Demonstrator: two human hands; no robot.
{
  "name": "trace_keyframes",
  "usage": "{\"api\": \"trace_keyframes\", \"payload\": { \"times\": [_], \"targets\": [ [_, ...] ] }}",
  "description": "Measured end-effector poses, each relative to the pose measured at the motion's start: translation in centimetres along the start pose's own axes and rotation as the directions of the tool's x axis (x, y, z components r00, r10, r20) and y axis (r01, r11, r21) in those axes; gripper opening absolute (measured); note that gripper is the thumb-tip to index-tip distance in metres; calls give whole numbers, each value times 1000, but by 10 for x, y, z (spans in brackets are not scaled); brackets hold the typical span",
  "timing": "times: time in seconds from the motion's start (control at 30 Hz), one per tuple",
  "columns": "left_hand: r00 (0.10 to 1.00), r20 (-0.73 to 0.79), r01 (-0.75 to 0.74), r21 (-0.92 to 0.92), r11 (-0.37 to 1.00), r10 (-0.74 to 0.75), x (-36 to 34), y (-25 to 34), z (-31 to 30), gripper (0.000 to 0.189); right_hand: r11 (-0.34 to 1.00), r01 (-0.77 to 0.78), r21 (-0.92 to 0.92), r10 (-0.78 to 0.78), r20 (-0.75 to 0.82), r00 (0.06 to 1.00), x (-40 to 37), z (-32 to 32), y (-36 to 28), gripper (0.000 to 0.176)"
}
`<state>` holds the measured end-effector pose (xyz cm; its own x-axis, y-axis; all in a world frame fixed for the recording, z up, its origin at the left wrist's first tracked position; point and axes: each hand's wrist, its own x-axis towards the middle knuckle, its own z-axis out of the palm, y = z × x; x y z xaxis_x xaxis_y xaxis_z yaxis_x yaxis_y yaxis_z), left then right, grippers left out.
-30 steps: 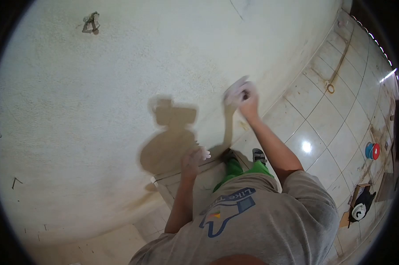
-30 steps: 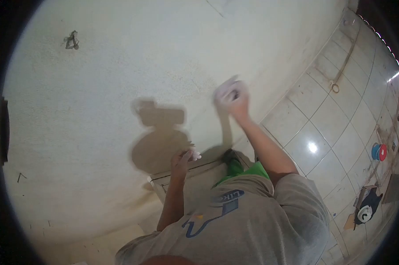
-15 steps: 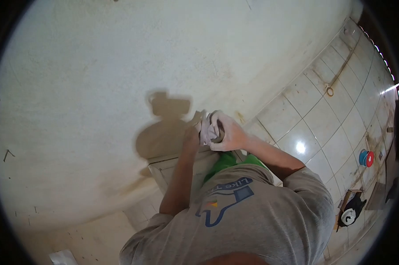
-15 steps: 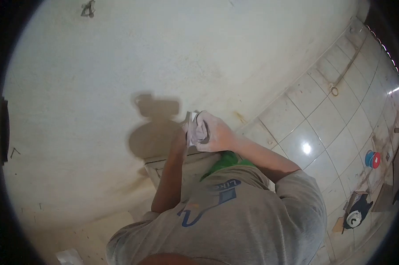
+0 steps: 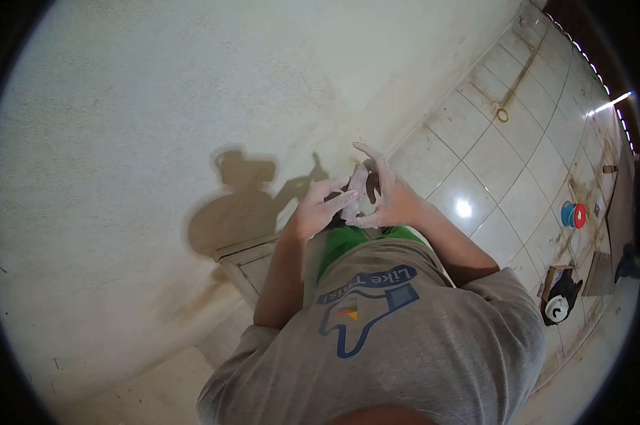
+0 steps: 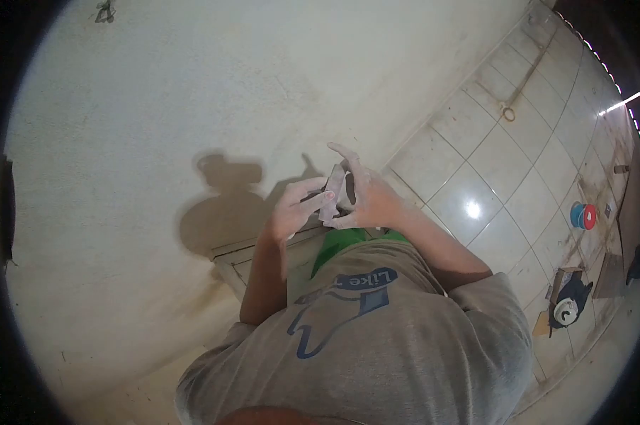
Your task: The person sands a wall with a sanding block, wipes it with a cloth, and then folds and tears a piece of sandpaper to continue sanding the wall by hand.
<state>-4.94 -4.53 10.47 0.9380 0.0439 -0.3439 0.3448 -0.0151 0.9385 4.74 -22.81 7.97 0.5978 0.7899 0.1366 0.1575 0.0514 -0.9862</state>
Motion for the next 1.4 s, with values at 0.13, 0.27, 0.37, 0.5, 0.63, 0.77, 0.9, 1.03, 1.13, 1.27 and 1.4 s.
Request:
{"api": "trace_keyframes", "payload": {
  "times": [0.13,0.27,0.37,0.5,0.63,0.77,0.9,1.03,1.13,1.27,1.4],
  "targets": [
    [1000,-19,11,81,997,-9,10,-14,8,14,969,54,-241,-22,131,991,-3,-4,-7,118],
    [983,-180,22,245,969,23,14,-6,14,13,917,193,-349,-153,138,979,0,0,-9,119],
    [974,-223,38,285,958,28,14,-4,17,11,922,104,-372,-83,73,994,-7,9,4,119],
    [975,-222,74,262,962,-15,10,-1,15,4,955,59,-291,-96,-114,989,-9,24,12,118],
    [952,-301,167,342,925,-60,-10,-4,0,8,915,125,-383,-146,-26,989,2,39,7,116],
    [855,-456,161,688,708,248,-21,-24,-2,6,896,122,-426,-79,118,990,12,59,12,111],
    [918,-391,128,451,883,66,-35,-27,-38,14,933,300,-200,-261,199,944,44,62,34,97],
    [907,-407,71,-100,992,-106,-60,-43,-94,29,997,11,-75,-23,-157,987,86,19,24,80],
    [881,-460,93,-55,994,-108,-74,-37,-106,36,991,80,109,-4,-564,826,123,-8,29,68],
    [882,-441,119,-130,984,-165,-81,-39,-106,40,992,112,63,-70,-470,880,140,-28,35,63],
    [924,-325,166,-127,978,-200,-72,-44,-94,37,976,120,182,-51,-344,938,135,-43,44,53]
  ]
}}
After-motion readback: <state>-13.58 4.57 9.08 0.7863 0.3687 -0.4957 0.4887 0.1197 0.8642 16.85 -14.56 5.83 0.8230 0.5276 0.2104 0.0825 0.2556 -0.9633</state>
